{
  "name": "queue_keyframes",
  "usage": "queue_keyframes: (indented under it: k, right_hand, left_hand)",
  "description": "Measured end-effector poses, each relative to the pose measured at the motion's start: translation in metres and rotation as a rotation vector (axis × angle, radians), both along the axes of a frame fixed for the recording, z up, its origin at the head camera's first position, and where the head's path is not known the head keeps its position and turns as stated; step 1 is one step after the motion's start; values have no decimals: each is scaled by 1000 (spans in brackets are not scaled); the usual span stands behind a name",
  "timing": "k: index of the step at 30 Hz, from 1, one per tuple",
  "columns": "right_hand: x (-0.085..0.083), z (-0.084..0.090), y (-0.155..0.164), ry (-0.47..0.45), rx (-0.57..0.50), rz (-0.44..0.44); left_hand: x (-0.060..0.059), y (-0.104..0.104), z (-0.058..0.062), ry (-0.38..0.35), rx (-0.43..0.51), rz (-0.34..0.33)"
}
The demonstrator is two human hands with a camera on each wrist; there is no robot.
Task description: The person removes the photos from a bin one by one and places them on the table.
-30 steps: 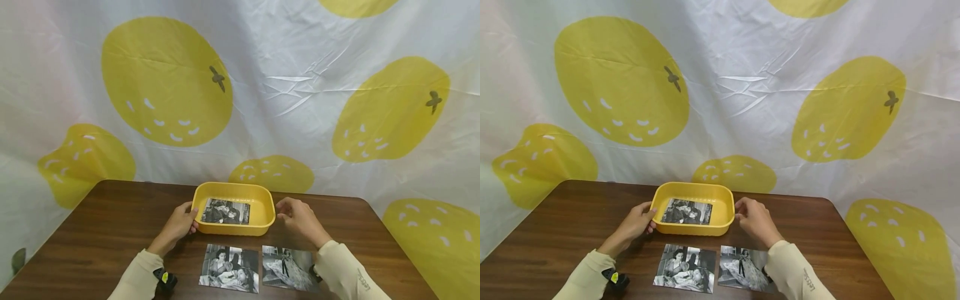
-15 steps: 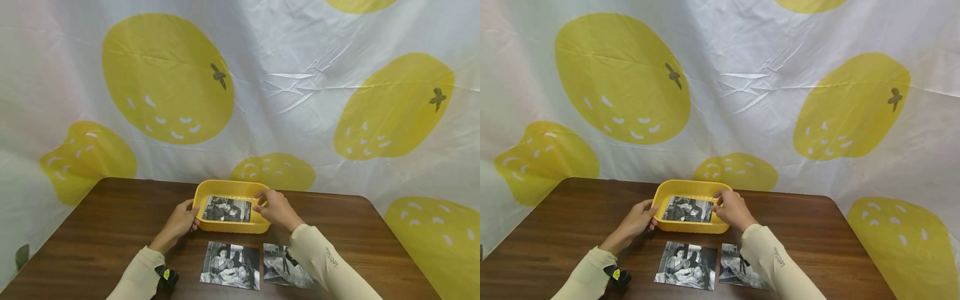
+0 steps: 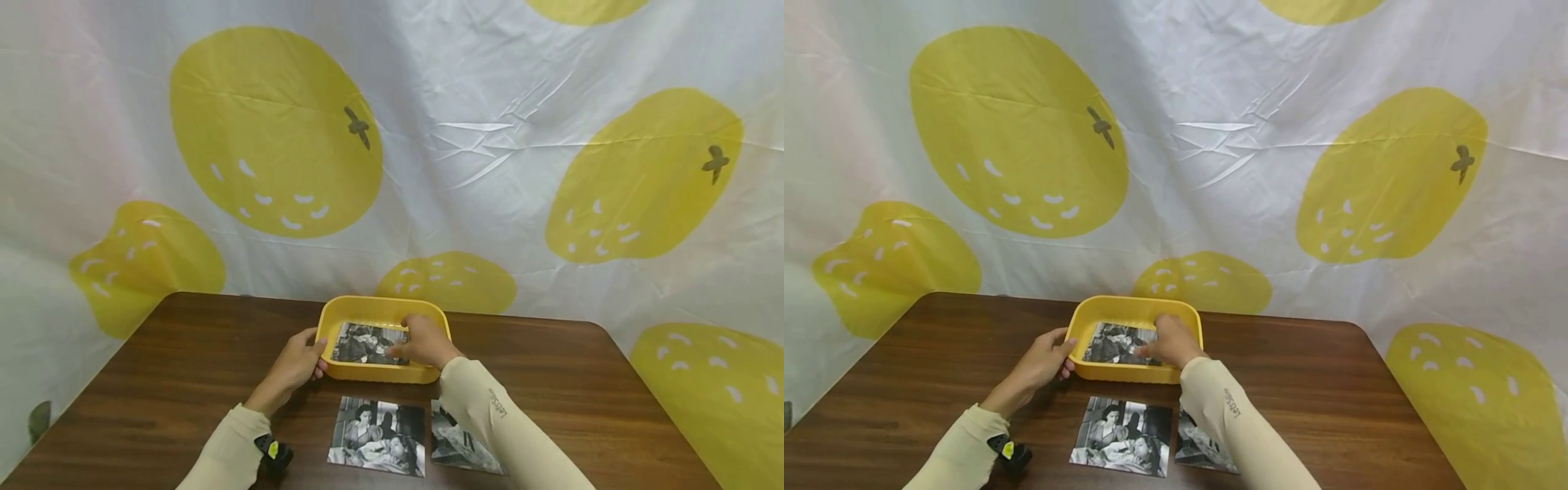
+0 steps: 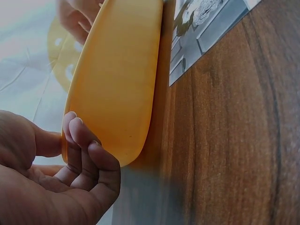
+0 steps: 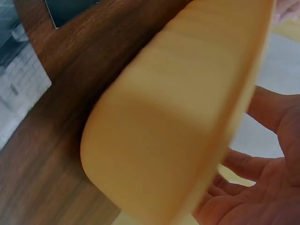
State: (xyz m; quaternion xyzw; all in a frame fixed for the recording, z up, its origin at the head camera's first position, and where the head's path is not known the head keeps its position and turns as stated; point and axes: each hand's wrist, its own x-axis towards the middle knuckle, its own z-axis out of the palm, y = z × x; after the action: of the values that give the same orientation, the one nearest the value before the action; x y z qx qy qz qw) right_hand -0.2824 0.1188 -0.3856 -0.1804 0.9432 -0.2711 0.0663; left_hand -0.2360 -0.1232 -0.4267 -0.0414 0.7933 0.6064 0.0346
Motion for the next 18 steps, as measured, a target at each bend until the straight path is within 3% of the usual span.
queue_keyframes:
  k: [6, 18]
  right_hand:
    - [-2, -11, -8, -51, 43, -74]
    - [-17, -28, -16, 22, 167, -112]
  left_hand:
    - [2, 1, 1, -11, 1, 2]
    - [3, 0, 2, -2, -6, -4]
